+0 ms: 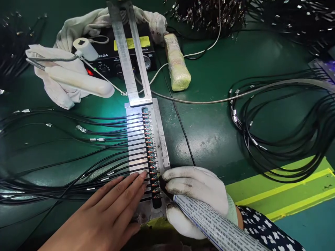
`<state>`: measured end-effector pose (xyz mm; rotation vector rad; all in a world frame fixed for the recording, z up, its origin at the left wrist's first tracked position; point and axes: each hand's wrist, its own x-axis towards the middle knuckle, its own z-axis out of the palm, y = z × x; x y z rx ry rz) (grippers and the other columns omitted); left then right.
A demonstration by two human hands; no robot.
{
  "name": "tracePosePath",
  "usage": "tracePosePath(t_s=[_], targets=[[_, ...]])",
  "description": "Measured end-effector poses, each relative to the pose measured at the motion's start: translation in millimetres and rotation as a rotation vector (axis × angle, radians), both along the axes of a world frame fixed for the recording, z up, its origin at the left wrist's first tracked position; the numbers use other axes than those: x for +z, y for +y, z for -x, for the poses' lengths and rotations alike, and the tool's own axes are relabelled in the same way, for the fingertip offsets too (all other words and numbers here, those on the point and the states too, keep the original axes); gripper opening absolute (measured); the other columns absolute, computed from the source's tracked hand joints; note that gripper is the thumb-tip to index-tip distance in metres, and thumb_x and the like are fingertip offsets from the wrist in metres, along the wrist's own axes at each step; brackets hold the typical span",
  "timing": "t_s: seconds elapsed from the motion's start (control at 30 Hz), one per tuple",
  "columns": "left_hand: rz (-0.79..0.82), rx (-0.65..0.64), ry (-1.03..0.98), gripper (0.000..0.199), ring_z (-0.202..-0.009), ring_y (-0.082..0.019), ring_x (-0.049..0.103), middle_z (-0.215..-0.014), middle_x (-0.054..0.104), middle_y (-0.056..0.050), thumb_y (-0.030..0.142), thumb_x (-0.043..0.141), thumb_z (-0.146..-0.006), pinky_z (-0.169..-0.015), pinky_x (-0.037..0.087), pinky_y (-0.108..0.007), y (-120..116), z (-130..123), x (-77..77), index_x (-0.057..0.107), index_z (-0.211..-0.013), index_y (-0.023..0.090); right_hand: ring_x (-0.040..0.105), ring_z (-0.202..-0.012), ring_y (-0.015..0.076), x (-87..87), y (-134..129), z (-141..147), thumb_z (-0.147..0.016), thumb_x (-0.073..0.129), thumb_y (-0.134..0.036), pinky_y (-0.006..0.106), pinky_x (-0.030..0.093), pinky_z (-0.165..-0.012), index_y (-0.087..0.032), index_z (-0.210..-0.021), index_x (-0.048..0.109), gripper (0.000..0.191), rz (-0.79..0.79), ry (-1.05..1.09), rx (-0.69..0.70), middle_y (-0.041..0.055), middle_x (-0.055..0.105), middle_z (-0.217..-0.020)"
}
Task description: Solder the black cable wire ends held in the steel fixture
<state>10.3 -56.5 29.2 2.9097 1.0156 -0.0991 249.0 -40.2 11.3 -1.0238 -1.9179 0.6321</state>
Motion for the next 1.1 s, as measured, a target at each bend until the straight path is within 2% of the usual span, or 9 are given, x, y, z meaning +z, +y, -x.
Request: tracePosePath(t_s=[0.17, 0.37, 0.77, 1.1], targets=[[-0.001, 0.038, -0.045, 0.039, -0.131, -0.022, 0.046, -0.140, 0.056, -0.006, 0.038, 0.042, -0.099, -0.109, 0.028, -0.038, -2.5, -1.7, -7.5, 0.065, -0.123, 0.017, 0.075, -0.078, 0.0219, 4.1, 0.4, 0.2, -0.070, 0.058, -0.012, 0.028, 0.064, -0.068, -0.018, -0.092, 0.064, 0.024, -0.011, -0.015, 0.013, 0.0082, 0.076, -0.084], [0.008, 0.019, -0.017, 0.038, -0.130, -0.022, 0.048, -0.140, 0.056, -0.006, 0.038, 0.046, -0.098, -0.109, 0.029, -0.037, 1.7, -2.2, -1.3, 0.065, -0.123, 0.018, 0.074, -0.081, 0.0211, 1.0, -0.1, -0.3, -0.070, 0.059, -0.012, 0.028, 0.064, -0.070, -0.016, -0.091, 0.065, 0.022, -0.006, -0.005, 0.004, 0.0082, 0.075, -0.084], [0.030, -0.049, 0.031, 0.044, -0.133, -0.024, 0.044, -0.143, 0.052, -0.006, 0.044, 0.040, -0.099, -0.106, 0.034, -0.038, 3.5, 1.4, 6.4, 0.060, -0.130, 0.020, 0.074, -0.081, 0.0218, -0.3, 0.5, -0.1, -0.072, 0.059, -0.013, 0.029, 0.064, -0.070, -0.017, -0.094, 0.065, 0.023, -0.007, -0.013, 0.000, 0.0085, 0.075, -0.088], [-0.027, 0.020, -0.029, 0.040, -0.130, -0.021, 0.046, -0.139, 0.057, -0.005, 0.040, 0.042, -0.099, -0.107, 0.030, -0.036, -0.4, -1.8, -6.5, 0.067, -0.120, 0.018, 0.073, -0.087, 0.0217, -7.4, -2.3, -2.4, -0.071, 0.062, -0.015, 0.030, 0.063, -0.075, -0.015, -0.094, 0.065, 0.023, 0.012, 0.001, 0.010, 0.0099, 0.075, -0.092]])
